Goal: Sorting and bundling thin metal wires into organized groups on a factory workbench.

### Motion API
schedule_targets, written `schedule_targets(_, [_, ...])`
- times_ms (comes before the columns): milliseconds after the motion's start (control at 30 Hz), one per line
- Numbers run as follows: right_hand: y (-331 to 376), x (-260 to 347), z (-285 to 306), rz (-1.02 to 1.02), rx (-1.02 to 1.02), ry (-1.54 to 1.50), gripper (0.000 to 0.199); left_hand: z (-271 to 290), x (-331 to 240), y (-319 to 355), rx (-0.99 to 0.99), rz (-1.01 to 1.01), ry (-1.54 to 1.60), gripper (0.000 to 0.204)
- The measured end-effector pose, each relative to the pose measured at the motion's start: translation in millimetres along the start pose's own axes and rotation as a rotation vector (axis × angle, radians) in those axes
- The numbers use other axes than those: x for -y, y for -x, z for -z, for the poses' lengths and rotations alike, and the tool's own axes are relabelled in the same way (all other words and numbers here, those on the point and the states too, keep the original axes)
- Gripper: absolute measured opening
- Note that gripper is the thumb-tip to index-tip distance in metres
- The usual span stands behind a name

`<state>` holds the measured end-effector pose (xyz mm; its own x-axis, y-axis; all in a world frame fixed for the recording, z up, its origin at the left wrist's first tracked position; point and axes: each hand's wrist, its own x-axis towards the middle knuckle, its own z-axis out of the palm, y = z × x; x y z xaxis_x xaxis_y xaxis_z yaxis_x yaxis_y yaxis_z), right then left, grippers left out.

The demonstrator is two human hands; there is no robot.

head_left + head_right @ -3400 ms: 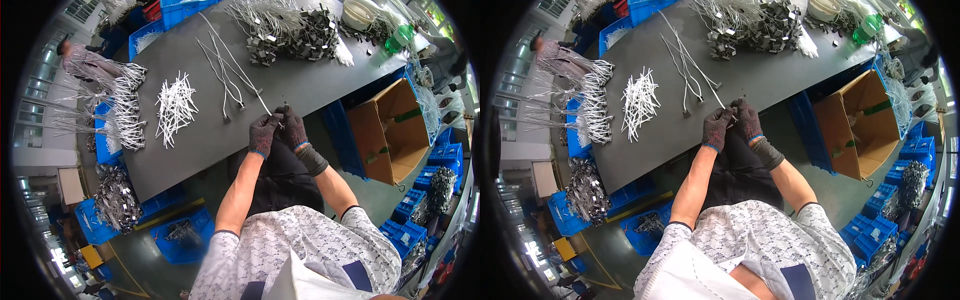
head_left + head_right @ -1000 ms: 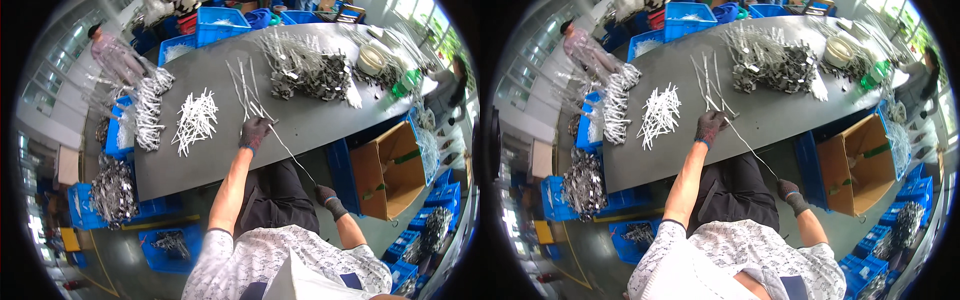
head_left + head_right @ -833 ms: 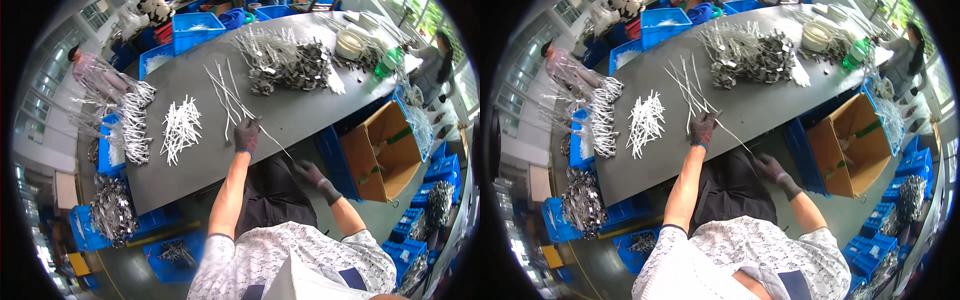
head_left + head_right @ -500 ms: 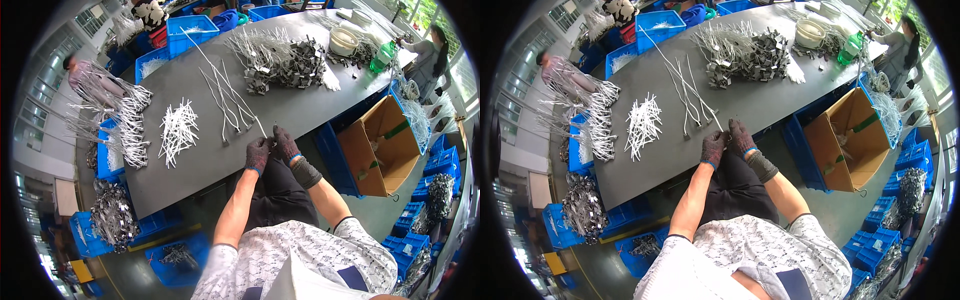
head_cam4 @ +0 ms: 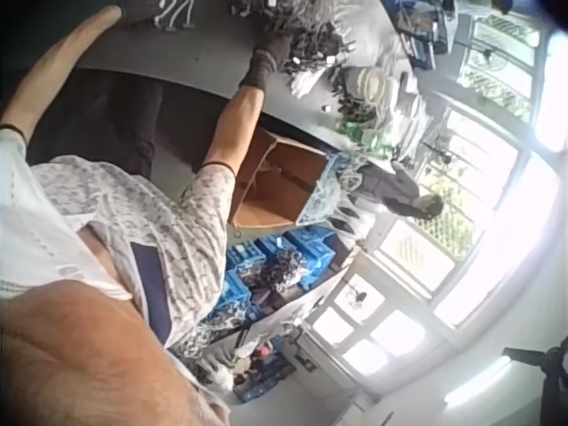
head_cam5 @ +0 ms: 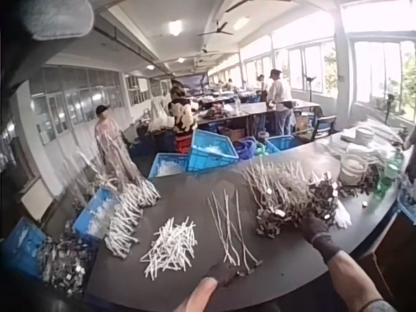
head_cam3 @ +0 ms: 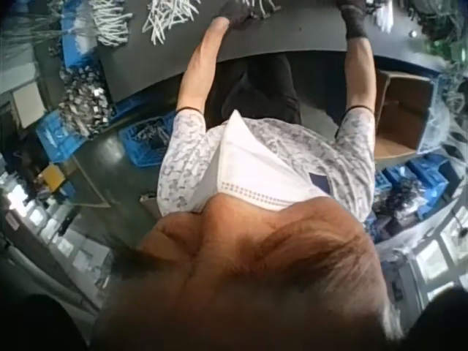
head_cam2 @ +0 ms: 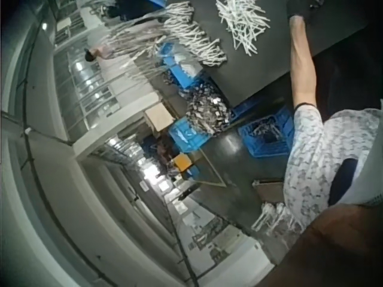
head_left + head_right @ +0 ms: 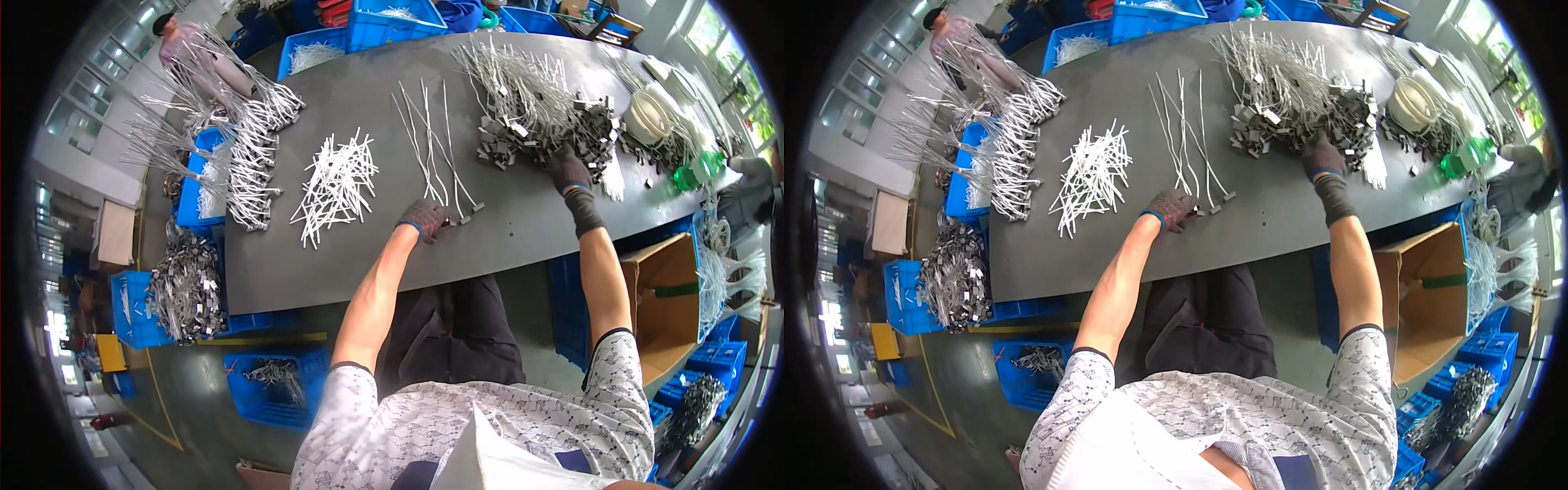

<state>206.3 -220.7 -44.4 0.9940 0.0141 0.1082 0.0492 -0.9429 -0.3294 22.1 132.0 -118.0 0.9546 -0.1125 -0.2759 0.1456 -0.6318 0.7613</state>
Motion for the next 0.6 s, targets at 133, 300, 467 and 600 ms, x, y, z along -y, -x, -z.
schedule_targets(133, [-13,-23,-15,-0.093,0.009,0.063,0.048,35,-12,-8,-0.252,0.344,-0.241,0.037])
schedule_targets(300, [20,-2,-24,-0.011,-0.254,-0.128,0.041,74,86,-15,-0.677,0.591,-0.479,0.037])
schedule_targets(467, [44,-49,-18,-0.399,-0.118,-0.892,0.035,78,84,-39,-0.488,0.687,-0.467,0.032])
schedule_targets(600, [120,-84,-16,0.029,0.266,-0.836,0.019,64,118,-48,-0.515,0.618,-0.507,0.030])
